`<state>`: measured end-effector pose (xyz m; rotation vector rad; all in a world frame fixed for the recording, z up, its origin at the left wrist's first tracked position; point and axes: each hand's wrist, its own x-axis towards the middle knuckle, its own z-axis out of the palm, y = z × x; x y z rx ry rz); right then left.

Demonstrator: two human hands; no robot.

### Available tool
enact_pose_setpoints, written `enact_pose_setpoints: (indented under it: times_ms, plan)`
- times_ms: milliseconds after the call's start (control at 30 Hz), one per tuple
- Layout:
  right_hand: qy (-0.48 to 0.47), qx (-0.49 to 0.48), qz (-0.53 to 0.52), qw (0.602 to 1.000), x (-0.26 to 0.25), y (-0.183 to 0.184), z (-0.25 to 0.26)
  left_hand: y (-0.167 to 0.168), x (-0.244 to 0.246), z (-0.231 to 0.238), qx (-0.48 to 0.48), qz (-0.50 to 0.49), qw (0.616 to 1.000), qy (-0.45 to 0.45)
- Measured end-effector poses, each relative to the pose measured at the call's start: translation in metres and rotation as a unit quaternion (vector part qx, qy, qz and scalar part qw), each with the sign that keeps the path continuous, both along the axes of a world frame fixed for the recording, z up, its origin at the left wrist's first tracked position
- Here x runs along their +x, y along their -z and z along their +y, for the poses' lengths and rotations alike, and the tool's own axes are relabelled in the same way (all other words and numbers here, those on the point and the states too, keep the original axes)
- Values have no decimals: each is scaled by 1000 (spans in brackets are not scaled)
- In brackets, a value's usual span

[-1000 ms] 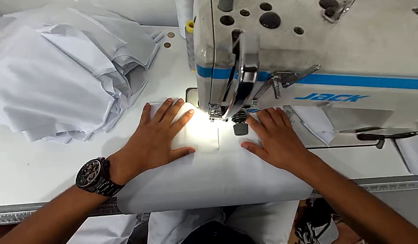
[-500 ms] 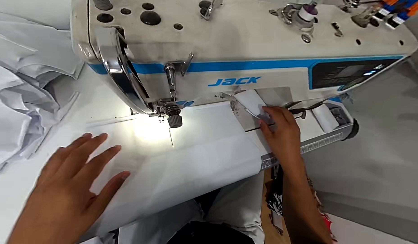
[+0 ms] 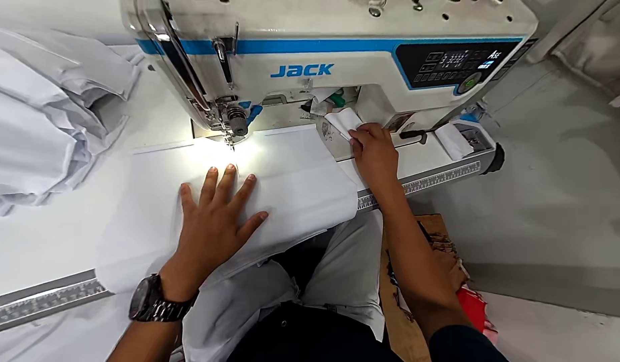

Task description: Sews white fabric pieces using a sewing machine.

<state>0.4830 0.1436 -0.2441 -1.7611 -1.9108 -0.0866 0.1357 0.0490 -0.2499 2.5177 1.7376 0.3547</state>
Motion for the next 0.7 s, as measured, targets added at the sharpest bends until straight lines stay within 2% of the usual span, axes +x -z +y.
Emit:
enact_pose_setpoints:
  times_ms: [133, 233, 333, 400, 467, 567, 700]
  plan:
    - [-19, 23, 2, 1000, -5, -4, -7, -4, 0, -3, 3, -9, 1000, -19]
    - [-65, 72, 35, 995, -40, -15, -28, -13, -7, 8, 0, -32, 999, -19]
    - [-217, 16, 44, 975, -93, -23, -35, -26, -24, 32, -10, -47, 999, 22]
    - [-335, -15, 26, 942, -120, -19, -17, -35, -35, 47, -9, -52, 996, 72]
    - [-411, -32, -11, 911, -134, -11, 6, -37, -43, 58, 4, -34, 993, 108]
    - [-449, -31, -73, 890, -131, -5, 20, -27, -50, 67, 13, -8, 991, 130]
    - [-429, -73, -118, 893, -117, -6, 17, -14, -53, 72, 6, -21, 991, 133]
